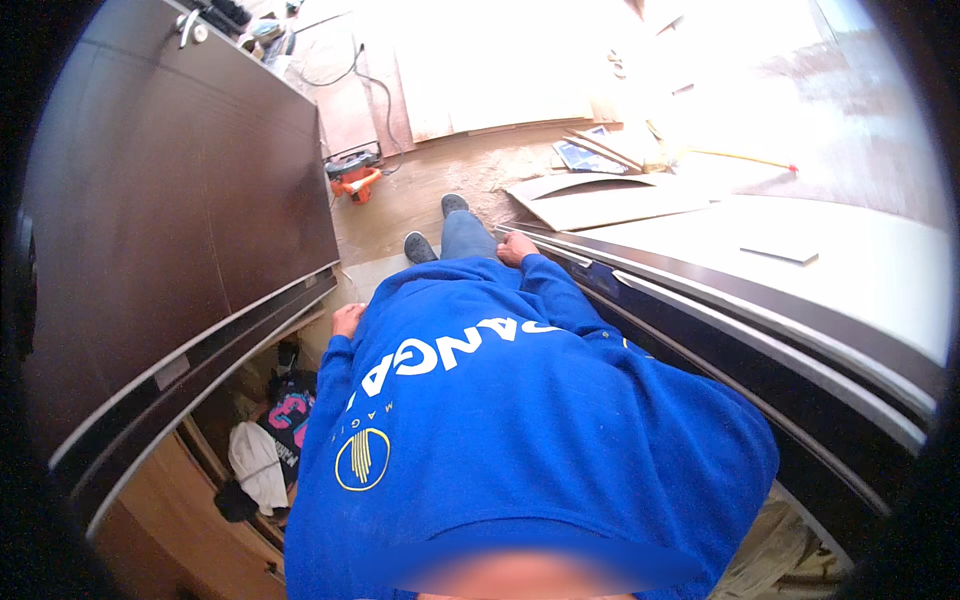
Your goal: The person installs wooden flooring by measuring, cutting, and screwing planks into place. They use a tape measure, circular saw, and drill to fit and secure the boards while another person assists with measurements.
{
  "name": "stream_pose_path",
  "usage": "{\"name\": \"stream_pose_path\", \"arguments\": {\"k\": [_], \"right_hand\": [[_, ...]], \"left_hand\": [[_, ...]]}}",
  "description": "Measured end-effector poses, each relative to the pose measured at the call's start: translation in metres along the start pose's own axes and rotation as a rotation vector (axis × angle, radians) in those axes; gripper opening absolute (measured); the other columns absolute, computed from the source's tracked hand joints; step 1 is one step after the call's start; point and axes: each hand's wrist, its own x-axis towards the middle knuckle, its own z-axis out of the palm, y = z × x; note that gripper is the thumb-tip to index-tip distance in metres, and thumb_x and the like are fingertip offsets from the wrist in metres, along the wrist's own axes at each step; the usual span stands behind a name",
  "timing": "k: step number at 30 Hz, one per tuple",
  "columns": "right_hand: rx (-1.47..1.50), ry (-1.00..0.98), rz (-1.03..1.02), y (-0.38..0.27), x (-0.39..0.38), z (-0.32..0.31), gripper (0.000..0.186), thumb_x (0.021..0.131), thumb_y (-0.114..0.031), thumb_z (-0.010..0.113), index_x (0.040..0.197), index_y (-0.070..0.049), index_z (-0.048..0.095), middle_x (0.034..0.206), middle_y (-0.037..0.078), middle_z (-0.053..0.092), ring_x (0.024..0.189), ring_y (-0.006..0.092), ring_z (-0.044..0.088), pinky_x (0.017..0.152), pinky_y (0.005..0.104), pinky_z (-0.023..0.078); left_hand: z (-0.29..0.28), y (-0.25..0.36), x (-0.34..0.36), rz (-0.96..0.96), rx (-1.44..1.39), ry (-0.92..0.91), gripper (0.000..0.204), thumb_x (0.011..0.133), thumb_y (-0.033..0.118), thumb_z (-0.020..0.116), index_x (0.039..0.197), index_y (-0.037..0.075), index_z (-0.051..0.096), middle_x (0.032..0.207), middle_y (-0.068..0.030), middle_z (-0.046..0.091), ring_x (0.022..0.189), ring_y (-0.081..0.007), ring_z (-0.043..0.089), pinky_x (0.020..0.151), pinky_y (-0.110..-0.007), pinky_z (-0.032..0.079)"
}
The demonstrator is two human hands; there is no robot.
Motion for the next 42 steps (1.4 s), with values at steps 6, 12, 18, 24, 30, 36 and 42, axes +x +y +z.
{"name": "stream_pose_path", "arguments": {"k": [6, 12, 18, 24, 30, 36, 42], "right_hand": [[-0.052, 0.07, -0.145, 0.017, 0.013, 0.004, 0.038, 0.08, -0.029, 0.059, 0.074, 0.007, 0.069, 0.07, 0.028, 0.066, 0.064, 0.0358, 0.067, 0.063, 0.0481, 0.051], [0.019, -0.003, -0.226, 0.043, 0.031, -0.002, 0.031, 0.081, -0.027, 0.063, 0.078, 0.003, 0.068, 0.07, 0.024, 0.065, 0.065, 0.0292, 0.065, 0.066, 0.0424, 0.05], [0.097, -0.025, -0.324, 0.06, 0.047, -0.004, 0.033, 0.084, -0.034, 0.068, 0.085, -0.002, 0.073, 0.075, 0.017, 0.07, 0.074, 0.0226, 0.068, 0.07, 0.0375, 0.052], [0.026, -0.111, -0.305, 0.051, 0.052, -0.013, 0.031, 0.083, -0.035, 0.069, 0.087, -0.005, 0.074, 0.079, 0.014, 0.071, 0.078, 0.0229, 0.069, 0.072, 0.0366, 0.053], [-0.076, -0.164, -0.301, 0.04, 0.058, -0.019, 0.029, 0.083, -0.036, 0.069, 0.089, -0.009, 0.075, 0.083, 0.012, 0.073, 0.082, 0.0233, 0.07, 0.075, 0.0357, 0.054], [-0.324, -0.224, -0.348, 0.02, 0.041, -0.026, 0.027, 0.082, -0.037, 0.07, 0.091, -0.013, 0.077, 0.088, 0.009, 0.074, 0.086, 0.0237, 0.071, 0.077, 0.0348, 0.056], [-0.866, -0.292, -0.661, 0.02, 0.031, -0.024, 0.026, 0.082, -0.038, 0.071, 0.093, -0.016, 0.078, 0.092, 0.007, 0.076, 0.09, 0.0241, 0.072, 0.08, 0.0339, 0.057]], "left_hand": [[0.006, -0.004, 0.002, -0.163, -0.012, -0.075, 0.023, 0.085, 0.022, 0.07, 0.105, 0.011, 0.075, 0.096, -0.0121, 0.074, 0.085, -0.0271, 0.07, 0.08, -0.037, 0.057], [0.013, 0.004, 0.0, -0.232, -0.069, -0.013, 0.023, 0.085, 0.026, 0.065, 0.099, 0.01, 0.077, 0.09, -0.0112, 0.075, 0.08, -0.0248, 0.072, 0.078, -0.038, 0.057], [0.009, 0.003, -0.013, -0.027, 0.29, -0.015, 0.026, 0.085, 0.03, 0.067, 0.103, 0.013, 0.076, 0.095, -0.0087, 0.074, 0.087, -0.0253, 0.071, 0.083, -0.039, 0.056], [0.013, -0.011, -0.004, -0.092, 0.373, 0.004, 0.029, 0.087, 0.024, 0.064, 0.114, 0.021, 0.073, 0.121, -0.0065, 0.069, 0.113, -0.0299, 0.065, 0.094, -0.042, 0.054], [0.008, -0.02, -0.011, -0.212, -0.015, -0.034, 0.026, 0.087, 0.025, 0.064, 0.103, 0.007, 0.075, 0.089, -0.011, 0.076, 0.073, -0.0243, 0.074, 0.072, -0.039, 0.059], [0.009, -0.018, -0.064, -0.258, -0.22, 0.029, 0.026, 0.086, 0.023, 0.063, 0.099, 0.004, 0.074, 0.081, -0.0082, 0.075, 0.062, -0.0195, 0.07, 0.061, -0.033, 0.057], [0.049, -0.07, -0.125, -0.245, -0.442, 0.169, 0.022, 0.086, 0.021, 0.063, 0.092, 0.004, 0.075, 0.077, -0.0068, 0.074, 0.06, -0.0179, 0.069, 0.059, -0.033, 0.056]]}}
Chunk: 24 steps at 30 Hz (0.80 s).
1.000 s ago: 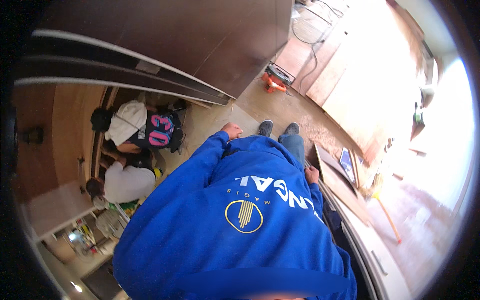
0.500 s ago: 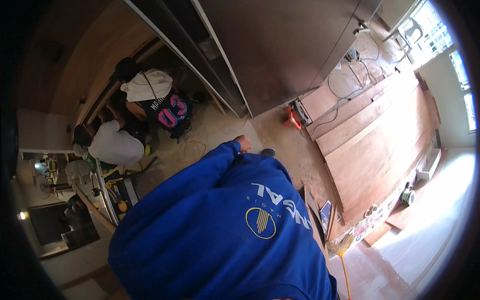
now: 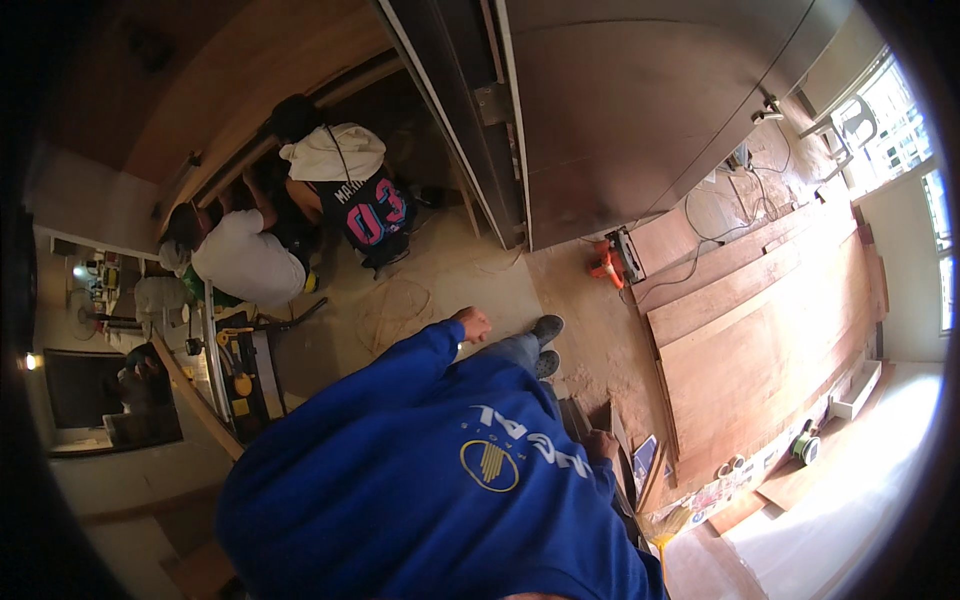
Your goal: The person installs wooden flooring by measuring, cutting, and screwing planks into place. They use a tape measure, circular saw, and drill to fit and secure the boards while another person assists with measurements.
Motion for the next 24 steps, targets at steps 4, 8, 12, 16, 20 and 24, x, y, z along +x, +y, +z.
{"name": "stream_pose_path", "arguments": {"k": [4, 8, 12, 16, 20, 24], "right_hand": [[0.046, 0.035, -0.15, 0.02, 0.016, 0.022, 0.026, 0.085, -0.036, 0.067, 0.097, -0.014, 0.076, 0.095, 0.008, 0.076, 0.086, 0.0223, 0.072, 0.075, 0.0325, 0.057], [1.212, 0.083, 0.458, 0.009, 0.047, -0.02, 0.027, 0.093, -0.027, 0.058, 0.102, -0.005, 0.07, 0.092, 0.011, 0.073, 0.074, 0.0227, 0.07, 0.063, 0.0319, 0.056], [1.28, 0.495, 0.066, -0.08, 0.074, -0.157, 0.029, 0.097, -0.029, 0.056, 0.113, -0.006, 0.062, 0.09, 0.008, 0.067, 0.073, 0.0183, 0.065, 0.056, 0.0308, 0.05], [1.061, 0.878, -0.565, -0.219, 0.057, -0.348, 0.033, 0.101, -0.029, 0.052, 0.114, -0.001, 0.065, 0.098, 0.008, 0.068, 0.092, 0.0194, 0.064, 0.082, 0.034, 0.053], [0.338, 1.216, -0.938, -0.399, -0.015, -0.508, 0.043, 0.104, -0.027, 0.039, 0.125, 0.003, 0.062, 0.122, 0.013, 0.064, 0.116, 0.0248, 0.058, 0.103, 0.0381, 0.043], [-0.02, 1.494, -1.178, -0.593, -0.069, -0.594, 0.046, 0.1, -0.037, 0.048, 0.126, 0.0, 0.058, 0.124, 0.021, 0.058, 0.118, 0.0329, 0.055, 0.101, 0.0476, 0.044]], "left_hand": [[0.004, -0.071, -0.041, -0.209, -0.085, 0.103, 0.019, 0.083, 0.022, 0.067, 0.088, 0.007, 0.077, 0.079, -0.0105, 0.075, 0.065, -0.022, 0.071, 0.066, -0.035, 0.058], [0.002, -0.127, -0.08, -0.25, 0.065, 0.055, 0.021, 0.083, 0.02, 0.068, 0.09, 0.003, 0.077, 0.085, -0.0125, 0.076, 0.075, -0.0241, 0.074, 0.073, -0.036, 0.059], [0.006, -0.177, -0.084, -0.297, 0.069, 0.155, 0.027, 0.081, 0.03, 0.07, 0.086, 0.004, 0.077, 0.084, -0.0115, 0.076, 0.072, -0.0246, 0.073, 0.071, -0.035, 0.058], [0.012, -0.234, -0.078, -0.177, 0.031, 0.425, 0.03, 0.082, 0.028, 0.069, 0.096, 0.003, 0.075, 0.094, -0.018, 0.075, 0.085, -0.0277, 0.073, 0.077, -0.036, 0.057], [-0.029, -0.286, -0.082, -0.299, 0.163, 0.242, 0.032, 0.082, 0.03, 0.072, 0.094, 0.001, 0.074, 0.095, -0.0198, 0.074, 0.085, -0.027, 0.072, 0.074, -0.038, 0.057], [-0.083, -0.326, -0.13, -0.286, -0.342, 0.273, 0.026, 0.081, 0.025, 0.072, 0.086, 0.0, 0.073, 0.085, -0.0154, 0.074, 0.074, -0.0244, 0.073, 0.067, -0.038, 0.057]]}}
